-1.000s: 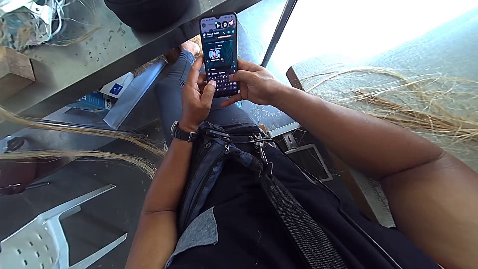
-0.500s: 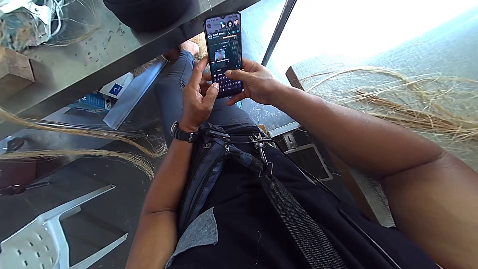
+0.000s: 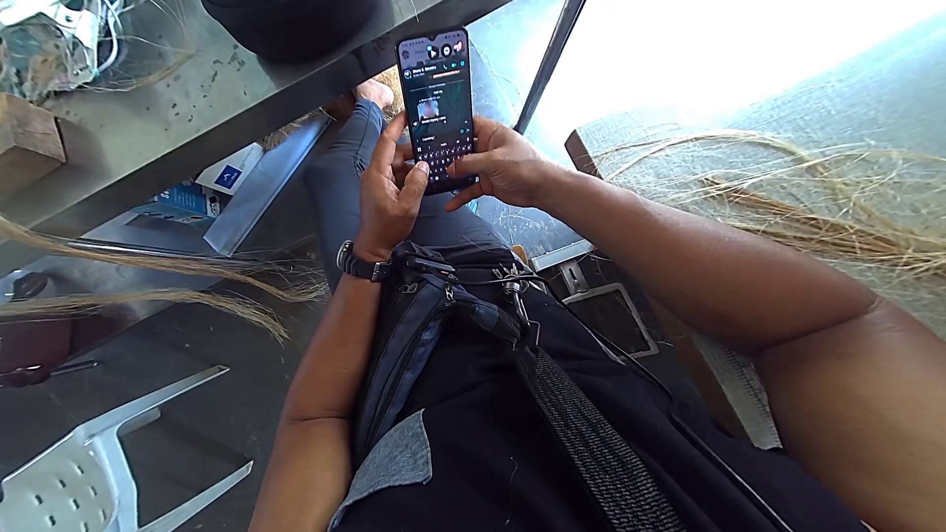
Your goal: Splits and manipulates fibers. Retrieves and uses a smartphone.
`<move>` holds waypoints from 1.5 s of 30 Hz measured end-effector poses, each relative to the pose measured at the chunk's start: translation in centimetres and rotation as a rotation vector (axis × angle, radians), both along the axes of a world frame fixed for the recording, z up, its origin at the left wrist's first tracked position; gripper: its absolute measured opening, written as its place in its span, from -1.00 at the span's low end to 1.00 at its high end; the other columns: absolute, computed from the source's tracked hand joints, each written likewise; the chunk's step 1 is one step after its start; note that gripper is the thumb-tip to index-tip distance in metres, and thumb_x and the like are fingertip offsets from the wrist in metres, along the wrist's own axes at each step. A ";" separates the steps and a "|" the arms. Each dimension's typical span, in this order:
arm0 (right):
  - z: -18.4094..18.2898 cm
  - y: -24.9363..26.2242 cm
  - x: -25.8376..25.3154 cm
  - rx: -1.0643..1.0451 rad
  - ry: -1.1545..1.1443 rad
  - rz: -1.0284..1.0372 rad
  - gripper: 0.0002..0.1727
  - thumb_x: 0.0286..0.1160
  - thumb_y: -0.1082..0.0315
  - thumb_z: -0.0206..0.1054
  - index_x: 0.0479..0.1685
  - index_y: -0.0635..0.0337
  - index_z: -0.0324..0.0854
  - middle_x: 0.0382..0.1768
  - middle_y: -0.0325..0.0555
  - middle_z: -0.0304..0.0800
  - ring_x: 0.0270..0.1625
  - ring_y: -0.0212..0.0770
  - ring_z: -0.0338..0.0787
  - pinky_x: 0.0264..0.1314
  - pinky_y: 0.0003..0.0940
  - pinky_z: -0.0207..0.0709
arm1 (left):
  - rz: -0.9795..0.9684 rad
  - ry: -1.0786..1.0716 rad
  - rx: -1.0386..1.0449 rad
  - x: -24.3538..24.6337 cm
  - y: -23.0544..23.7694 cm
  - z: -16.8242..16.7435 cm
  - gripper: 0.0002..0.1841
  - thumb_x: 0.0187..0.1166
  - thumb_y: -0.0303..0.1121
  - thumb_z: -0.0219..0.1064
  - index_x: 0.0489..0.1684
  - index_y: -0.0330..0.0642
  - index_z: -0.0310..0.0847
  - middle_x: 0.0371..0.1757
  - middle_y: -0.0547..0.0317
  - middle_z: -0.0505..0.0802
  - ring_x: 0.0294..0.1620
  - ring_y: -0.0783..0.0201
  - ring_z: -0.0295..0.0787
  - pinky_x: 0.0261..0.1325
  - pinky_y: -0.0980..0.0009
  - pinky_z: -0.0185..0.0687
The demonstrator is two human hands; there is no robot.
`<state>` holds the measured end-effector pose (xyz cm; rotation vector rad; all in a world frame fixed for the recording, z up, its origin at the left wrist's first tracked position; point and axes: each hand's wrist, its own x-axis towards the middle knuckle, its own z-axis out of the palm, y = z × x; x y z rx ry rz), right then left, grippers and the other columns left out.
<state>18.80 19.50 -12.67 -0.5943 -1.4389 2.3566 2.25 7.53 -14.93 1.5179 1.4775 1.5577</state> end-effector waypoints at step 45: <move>-0.1 -0.1 -0.1 -0.036 0.031 0.014 -0.44 0.53 0.71 0.02 0.52 0.14 0.24 0.24 0.17 0.72 0.12 0.17 0.88 -0.20 0.18 0.86 | 0.008 -0.025 -0.014 -0.2 0.2 -0.1 -0.34 0.59 -0.57 0.12 0.77 -0.42 0.09 0.14 -0.07 0.88 0.04 0.17 0.90 0.11 0.22 0.87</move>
